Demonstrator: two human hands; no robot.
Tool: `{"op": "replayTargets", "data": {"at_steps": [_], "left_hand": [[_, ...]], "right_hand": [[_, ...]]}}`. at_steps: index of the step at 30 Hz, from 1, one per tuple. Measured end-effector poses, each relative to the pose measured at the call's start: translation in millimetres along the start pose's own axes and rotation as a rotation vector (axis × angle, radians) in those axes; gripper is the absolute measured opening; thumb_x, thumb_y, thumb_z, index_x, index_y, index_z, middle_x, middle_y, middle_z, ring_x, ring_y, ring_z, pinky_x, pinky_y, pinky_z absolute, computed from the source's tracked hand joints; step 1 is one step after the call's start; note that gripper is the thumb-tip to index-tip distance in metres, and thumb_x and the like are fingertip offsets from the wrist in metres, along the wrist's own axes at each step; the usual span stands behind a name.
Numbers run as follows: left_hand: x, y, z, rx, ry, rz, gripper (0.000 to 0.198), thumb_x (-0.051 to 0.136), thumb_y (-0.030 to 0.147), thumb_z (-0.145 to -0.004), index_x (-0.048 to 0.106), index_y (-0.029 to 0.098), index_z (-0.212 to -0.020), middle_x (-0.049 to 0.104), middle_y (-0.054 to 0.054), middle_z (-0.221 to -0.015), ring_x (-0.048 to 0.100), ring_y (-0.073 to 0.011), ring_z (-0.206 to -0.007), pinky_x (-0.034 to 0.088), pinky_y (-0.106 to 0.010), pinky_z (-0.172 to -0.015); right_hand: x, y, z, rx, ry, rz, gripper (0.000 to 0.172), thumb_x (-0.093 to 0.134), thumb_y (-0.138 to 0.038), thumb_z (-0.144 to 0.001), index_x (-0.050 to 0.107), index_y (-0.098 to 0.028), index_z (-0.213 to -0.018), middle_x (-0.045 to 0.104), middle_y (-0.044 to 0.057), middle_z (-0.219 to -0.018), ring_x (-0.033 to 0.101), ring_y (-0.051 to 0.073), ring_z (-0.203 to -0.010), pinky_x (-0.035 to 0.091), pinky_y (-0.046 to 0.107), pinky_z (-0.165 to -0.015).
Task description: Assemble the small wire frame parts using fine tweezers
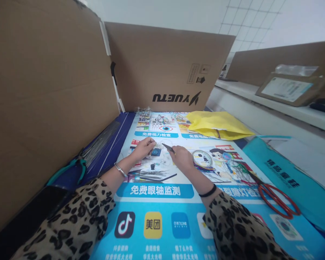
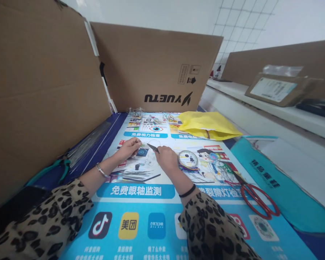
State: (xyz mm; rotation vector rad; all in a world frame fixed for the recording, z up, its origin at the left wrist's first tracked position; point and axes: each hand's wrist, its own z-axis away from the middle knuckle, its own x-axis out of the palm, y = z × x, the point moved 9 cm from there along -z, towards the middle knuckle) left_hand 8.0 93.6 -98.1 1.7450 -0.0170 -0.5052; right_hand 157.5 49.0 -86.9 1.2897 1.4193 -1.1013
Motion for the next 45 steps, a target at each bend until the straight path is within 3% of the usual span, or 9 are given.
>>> {"op": "replayTargets", "data": {"at_steps": [4,7,11,15,23,28,34,39,45], "left_hand": [[9.8,-2.5,4.2,-0.098,-0.126,0.165,0.024,0.051,0.04,-0.076,0.052,0.016,-0.075,0.045,0.006,-0.047,0.038,-0.0055,-0.04,0.026,-0.018,-0.041],[13.2,-3.8,7.5,-0.148,-0.174,0.235,0.025,0.056,0.039,-0.073,0.057,0.014,-0.078,0.05,0.003,-0.052,0.044,-0.0064,-0.047,0.03,-0.018,-0.045],[18.1,-1.0,8.8,-0.128,-0.221,0.342,0.025,0.059,0.036,-0.071,0.061,0.013,-0.082,0.061,-0.003,-0.071,0.056,-0.0112,-0.064,0.042,-0.024,-0.063],[21.8,1.9,8.8,-0.098,-0.25,0.379,0.024,0.062,0.032,-0.069,0.063,0.012,-0.082,0.064,-0.005,-0.077,0.058,-0.0144,-0.071,0.043,-0.029,-0.073],[18.8,5.3,9.7,-0.088,-0.208,0.275,0.02,0.061,0.032,-0.071,0.06,0.013,-0.077,0.056,0.0,-0.058,0.047,-0.0085,-0.054,0.035,-0.021,-0.056],[16.4,7.6,9.3,-0.08,-0.154,0.261,0.02,0.059,0.032,-0.07,0.053,0.014,-0.067,0.049,0.002,-0.05,0.044,-0.0086,-0.051,0.03,-0.02,-0.051],[16.8,5.8,9.4,-0.099,-0.146,0.217,0.017,0.056,0.031,-0.07,0.054,0.014,-0.071,0.046,0.004,-0.049,0.035,-0.0058,-0.043,0.022,-0.02,-0.045],[10.7,-0.9,5.9,-0.096,-0.084,0.248,0.012,0.055,0.027,-0.07,0.055,0.015,-0.071,0.043,0.005,-0.048,0.035,-0.0059,-0.044,0.023,-0.018,-0.044],[7.4,-4.4,4.2,-0.115,-0.057,0.335,0.013,0.056,0.028,-0.069,0.054,0.016,-0.072,0.042,0.005,-0.048,0.036,-0.0057,-0.044,0.025,-0.017,-0.044]], "right_hand": [[2.0,4.7,-1.4,0.031,-0.012,-0.049,0.036,0.03,-0.045,-0.089,0.057,-0.021,-0.088,0.062,0.004,-0.087,0.056,0.016,-0.081,0.034,0.024,-0.06],[3.1,7.0,-1.9,0.045,-0.016,-0.085,0.037,0.03,-0.047,-0.088,0.057,-0.022,-0.087,0.062,0.004,-0.086,0.057,0.016,-0.08,0.033,0.024,-0.059],[4.5,8.5,-2.2,0.056,-0.04,-0.11,0.036,0.032,-0.046,-0.088,0.058,-0.022,-0.089,0.063,0.004,-0.088,0.057,0.016,-0.081,0.033,0.023,-0.059],[4.1,10.1,-2.3,0.071,-0.043,-0.123,0.037,0.031,-0.047,-0.088,0.058,-0.022,-0.09,0.063,0.005,-0.089,0.057,0.016,-0.081,0.033,0.024,-0.059],[1.6,8.9,-1.2,0.066,-0.012,-0.126,0.036,0.032,-0.046,-0.088,0.058,-0.021,-0.089,0.062,0.005,-0.088,0.056,0.016,-0.081,0.033,0.025,-0.059],[-5.1,2.7,0.1,-0.003,0.086,-0.112,0.031,0.036,-0.042,-0.088,0.058,-0.021,-0.086,0.062,0.005,-0.088,0.055,0.016,-0.084,0.033,0.025,-0.062],[-12.6,-5.6,4.1,-0.119,0.214,-0.111,0.018,0.045,-0.033,-0.084,0.058,-0.02,-0.081,0.061,0.004,-0.083,0.051,0.016,-0.082,0.033,0.025,-0.067],[-24.6,-13.0,10.0,-0.226,0.346,-0.103,0.01,0.051,-0.026,-0.079,0.059,-0.019,-0.077,0.058,0.004,-0.078,0.047,0.018,-0.082,0.032,0.027,-0.072],[-26.8,3.5,6.6,-0.158,0.44,-0.219,0.019,0.044,-0.029,-0.085,0.058,-0.018,-0.079,0.056,0.004,-0.078,0.047,0.017,-0.081,0.032,0.027,-0.074]]}}
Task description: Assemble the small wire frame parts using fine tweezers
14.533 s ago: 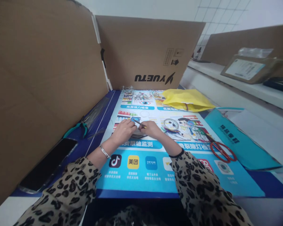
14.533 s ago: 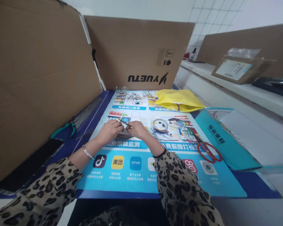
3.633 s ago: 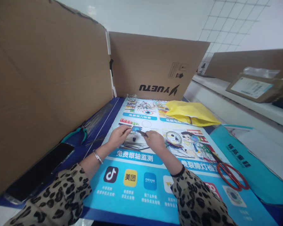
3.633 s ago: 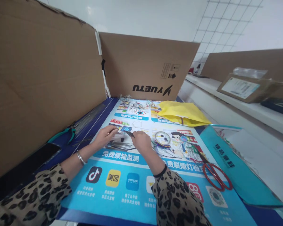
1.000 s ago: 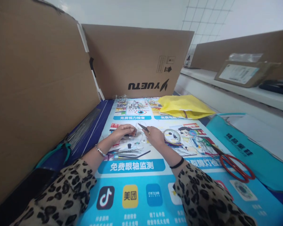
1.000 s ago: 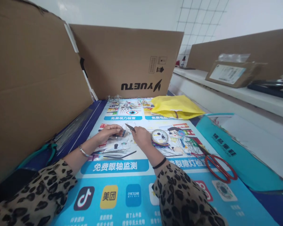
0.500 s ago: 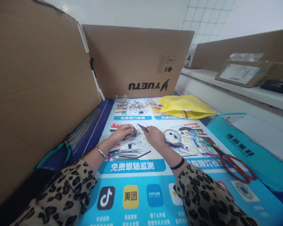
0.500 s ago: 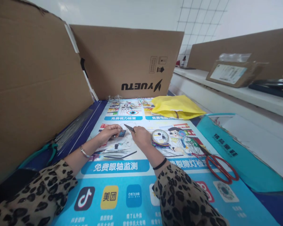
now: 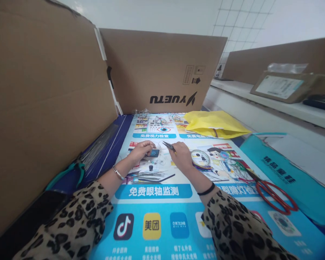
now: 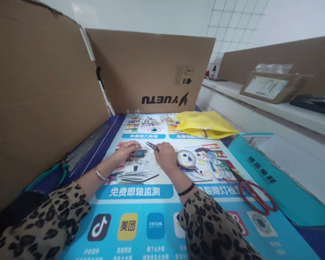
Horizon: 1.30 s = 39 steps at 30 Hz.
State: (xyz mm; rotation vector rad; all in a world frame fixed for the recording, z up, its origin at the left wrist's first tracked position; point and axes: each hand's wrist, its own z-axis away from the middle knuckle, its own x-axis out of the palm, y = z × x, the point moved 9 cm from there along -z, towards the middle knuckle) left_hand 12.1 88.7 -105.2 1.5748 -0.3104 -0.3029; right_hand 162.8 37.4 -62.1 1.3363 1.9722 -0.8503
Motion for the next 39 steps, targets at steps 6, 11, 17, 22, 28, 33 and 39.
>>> {"op": "replayTargets", "data": {"at_steps": [6,11,17,22,28,33,39], "left_hand": [[7.0,-0.2,1.9,0.012,-0.089,0.007,0.013,0.057,0.027,-0.071,0.055,0.014,-0.073,0.044,0.005,-0.049,0.036,-0.0052,-0.044,0.025,-0.018,-0.045],[9.9,-0.3,2.4,0.023,-0.124,-0.031,0.016,0.056,0.03,-0.072,0.054,0.014,-0.071,0.043,0.005,-0.047,0.035,-0.0052,-0.043,0.023,-0.019,-0.046],[13.4,-1.2,3.0,0.003,-0.148,-0.052,0.017,0.057,0.03,-0.07,0.052,0.014,-0.069,0.042,0.006,-0.045,0.031,-0.005,-0.041,0.02,-0.02,-0.045],[14.7,0.1,3.9,0.009,-0.156,-0.082,0.018,0.056,0.031,-0.071,0.054,0.014,-0.069,0.041,0.006,-0.044,0.03,-0.005,-0.041,0.02,-0.02,-0.045],[15.6,1.4,5.2,0.002,-0.161,-0.114,0.012,0.054,0.026,-0.07,0.054,0.014,-0.07,0.042,0.005,-0.045,0.03,-0.005,-0.041,0.02,-0.02,-0.045],[17.0,3.6,6.9,-0.023,-0.165,-0.104,0.012,0.055,0.026,-0.068,0.052,0.015,-0.068,0.043,0.005,-0.044,0.031,-0.0053,-0.041,0.02,-0.02,-0.044],[16.6,3.4,6.0,-0.002,-0.183,-0.099,0.017,0.055,0.031,-0.07,0.052,0.014,-0.067,0.044,0.004,-0.047,0.033,-0.0056,-0.042,0.022,-0.021,-0.045]], "right_hand": [[15.7,5.0,0.5,0.054,-0.169,0.09,0.021,0.044,-0.033,-0.085,0.058,-0.019,-0.08,0.058,0.005,-0.08,0.047,0.018,-0.081,0.031,0.027,-0.07],[19.1,-8.3,2.2,-0.026,-0.267,0.182,0.015,0.047,-0.029,-0.083,0.059,-0.019,-0.084,0.058,0.006,-0.085,0.046,0.019,-0.085,0.028,0.029,-0.071],[14.7,-17.6,1.8,-0.098,-0.257,0.219,0.016,0.049,-0.029,-0.082,0.06,-0.019,-0.086,0.057,0.008,-0.086,0.043,0.021,-0.086,0.025,0.032,-0.07],[4.0,-23.7,0.6,-0.147,-0.154,0.236,0.016,0.046,-0.027,-0.083,0.06,-0.018,-0.084,0.055,0.008,-0.085,0.04,0.021,-0.085,0.024,0.033,-0.071],[0.8,-24.8,1.0,-0.158,-0.111,0.236,0.017,0.045,-0.027,-0.084,0.06,-0.019,-0.083,0.053,0.007,-0.083,0.038,0.021,-0.084,0.023,0.033,-0.071],[0.3,-25.0,1.2,-0.154,-0.111,0.218,0.016,0.047,-0.027,-0.083,0.06,-0.018,-0.084,0.053,0.008,-0.084,0.038,0.021,-0.084,0.023,0.033,-0.071],[-0.2,-22.7,1.2,-0.124,-0.11,0.206,0.017,0.046,-0.027,-0.083,0.061,-0.019,-0.085,0.053,0.008,-0.084,0.038,0.021,-0.085,0.024,0.032,-0.072]]}}
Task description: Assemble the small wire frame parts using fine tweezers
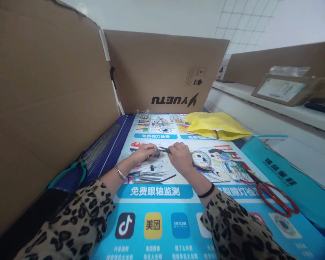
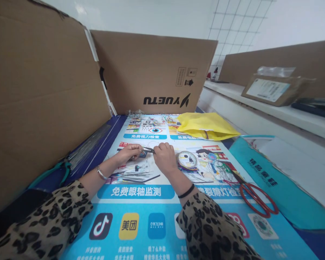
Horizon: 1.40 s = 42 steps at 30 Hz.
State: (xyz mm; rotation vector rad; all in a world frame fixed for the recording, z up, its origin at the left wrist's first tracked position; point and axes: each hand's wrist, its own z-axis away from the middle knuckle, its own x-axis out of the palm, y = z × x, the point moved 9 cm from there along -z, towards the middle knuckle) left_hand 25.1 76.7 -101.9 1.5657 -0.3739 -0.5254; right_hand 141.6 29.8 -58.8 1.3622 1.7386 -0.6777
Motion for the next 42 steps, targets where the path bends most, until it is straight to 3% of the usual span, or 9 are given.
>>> {"op": "replayTargets", "data": {"at_steps": [9,19,24,31,42], "left_hand": [[-1.1,-0.8,-0.3,0.012,-0.008,0.058,0.022,0.056,0.035,-0.072,0.053,0.013,-0.069,0.045,0.003,-0.049,0.036,-0.006,-0.044,0.024,-0.02,-0.045],[-5.8,-7.2,-1.9,0.006,0.029,0.205,0.021,0.058,0.034,-0.07,0.054,0.013,-0.071,0.044,0.003,-0.048,0.038,-0.0059,-0.043,0.023,-0.02,-0.043],[-0.7,-8.0,-1.7,-0.002,-0.03,0.235,0.02,0.06,0.033,-0.068,0.053,0.014,-0.07,0.046,0.003,-0.051,0.038,-0.0054,-0.043,0.024,-0.02,-0.044],[0.8,-7.0,-1.9,0.002,-0.034,0.195,0.023,0.058,0.035,-0.071,0.05,0.014,-0.066,0.044,0.003,-0.05,0.037,-0.005,-0.042,0.022,-0.02,-0.044],[2.4,-4.4,-0.7,-0.005,-0.034,0.158,0.02,0.059,0.03,-0.071,0.05,0.013,-0.066,0.046,0.004,-0.051,0.04,-0.0047,-0.042,0.024,-0.019,-0.043]], "right_hand": [[4.2,0.2,0.0,0.001,-0.025,-0.007,0.015,0.048,-0.027,-0.082,0.06,-0.019,-0.085,0.054,0.007,-0.085,0.04,0.021,-0.086,0.024,0.032,-0.073],[16.3,7.3,0.6,0.077,-0.157,0.013,0.016,0.048,-0.029,-0.082,0.06,-0.019,-0.086,0.055,0.008,-0.089,0.043,0.021,-0.089,0.026,0.032,-0.072],[16.0,15.3,1.2,0.137,-0.106,-0.03,0.016,0.047,-0.028,-0.083,0.06,-0.019,-0.086,0.057,0.007,-0.086,0.044,0.021,-0.086,0.027,0.031,-0.072],[3.3,4.3,1.4,0.003,0.028,-0.095,0.016,0.046,-0.025,-0.082,0.061,-0.019,-0.085,0.055,0.006,-0.083,0.041,0.02,-0.086,0.026,0.03,-0.075],[0.2,-5.9,1.5,-0.118,0.036,0.027,0.013,0.051,-0.026,-0.08,0.061,-0.018,-0.082,0.054,0.006,-0.081,0.037,0.02,-0.083,0.023,0.032,-0.072]]}}
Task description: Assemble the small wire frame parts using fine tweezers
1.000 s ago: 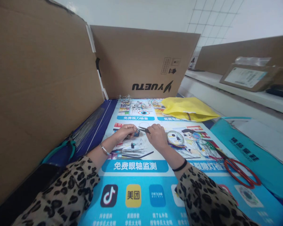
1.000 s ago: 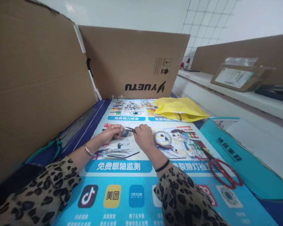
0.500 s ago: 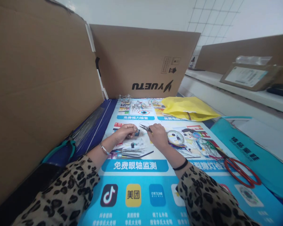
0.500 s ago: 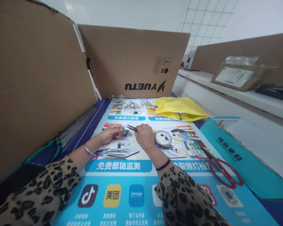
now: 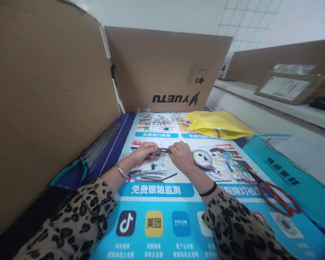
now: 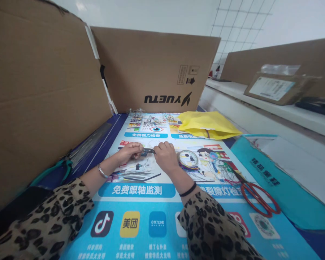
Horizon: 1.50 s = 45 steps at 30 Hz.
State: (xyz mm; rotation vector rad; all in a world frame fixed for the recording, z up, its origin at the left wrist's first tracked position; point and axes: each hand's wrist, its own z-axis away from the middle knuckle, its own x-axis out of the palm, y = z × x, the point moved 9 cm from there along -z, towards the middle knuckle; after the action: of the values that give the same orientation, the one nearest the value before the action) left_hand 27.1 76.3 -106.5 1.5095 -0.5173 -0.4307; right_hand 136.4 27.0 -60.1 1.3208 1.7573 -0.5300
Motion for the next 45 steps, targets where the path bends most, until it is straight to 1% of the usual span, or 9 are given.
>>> {"op": "replayTargets", "data": {"at_steps": [7,13,20,31,39,45], "left_hand": [[-0.3,-1.9,-0.3,0.002,0.02,-0.012,0.021,0.058,0.033,-0.072,0.051,0.014,-0.068,0.048,0.003,-0.05,0.041,-0.005,-0.041,0.024,-0.019,-0.043],[-0.7,-0.8,0.1,0.004,0.048,-0.029,0.02,0.058,0.032,-0.072,0.051,0.013,-0.068,0.048,0.003,-0.051,0.042,-0.0048,-0.042,0.025,-0.018,-0.043],[-0.9,-0.4,1.0,0.01,0.104,-0.026,0.012,0.055,0.025,-0.071,0.05,0.014,-0.067,0.049,0.004,-0.049,0.042,-0.0052,-0.041,0.025,-0.018,-0.043],[0.4,3.1,2.4,0.038,0.168,-0.036,0.008,0.053,0.021,-0.069,0.048,0.015,-0.065,0.049,0.005,-0.048,0.038,-0.0042,-0.041,0.027,-0.018,-0.045],[0.3,4.3,2.9,0.052,0.167,-0.055,0.006,0.051,0.019,-0.068,0.048,0.015,-0.064,0.048,0.005,-0.048,0.04,-0.0051,-0.042,0.026,-0.018,-0.045],[2.1,4.3,3.6,0.04,0.161,-0.013,0.007,0.052,0.021,-0.069,0.048,0.016,-0.067,0.05,0.004,-0.051,0.04,-0.0053,-0.043,0.027,-0.018,-0.046]], "right_hand": [[-3.4,-0.9,-0.9,-0.021,0.015,0.07,0.012,0.049,-0.022,-0.081,0.06,-0.017,-0.08,0.054,0.007,-0.078,0.036,0.02,-0.08,0.021,0.033,-0.069],[0.9,1.7,-1.2,0.0,-0.035,0.107,0.014,0.046,-0.019,-0.082,0.06,-0.016,-0.081,0.054,0.008,-0.08,0.037,0.02,-0.081,0.021,0.033,-0.069],[6.2,3.6,-1.1,0.017,-0.074,0.125,0.014,0.045,-0.018,-0.082,0.058,-0.017,-0.082,0.054,0.008,-0.081,0.038,0.021,-0.081,0.022,0.033,-0.069],[13.1,5.8,-1.1,0.064,-0.151,0.118,0.017,0.042,-0.016,-0.083,0.058,-0.017,-0.087,0.057,0.008,-0.085,0.04,0.022,-0.083,0.022,0.033,-0.068],[13.6,4.8,-0.8,0.059,-0.165,0.12,0.017,0.041,-0.015,-0.083,0.058,-0.016,-0.088,0.058,0.009,-0.086,0.041,0.022,-0.084,0.023,0.033,-0.069],[16.6,7.3,-1.0,0.093,-0.2,0.104,0.018,0.041,-0.019,-0.085,0.058,-0.017,-0.089,0.057,0.009,-0.087,0.041,0.021,-0.085,0.023,0.033,-0.069]]}}
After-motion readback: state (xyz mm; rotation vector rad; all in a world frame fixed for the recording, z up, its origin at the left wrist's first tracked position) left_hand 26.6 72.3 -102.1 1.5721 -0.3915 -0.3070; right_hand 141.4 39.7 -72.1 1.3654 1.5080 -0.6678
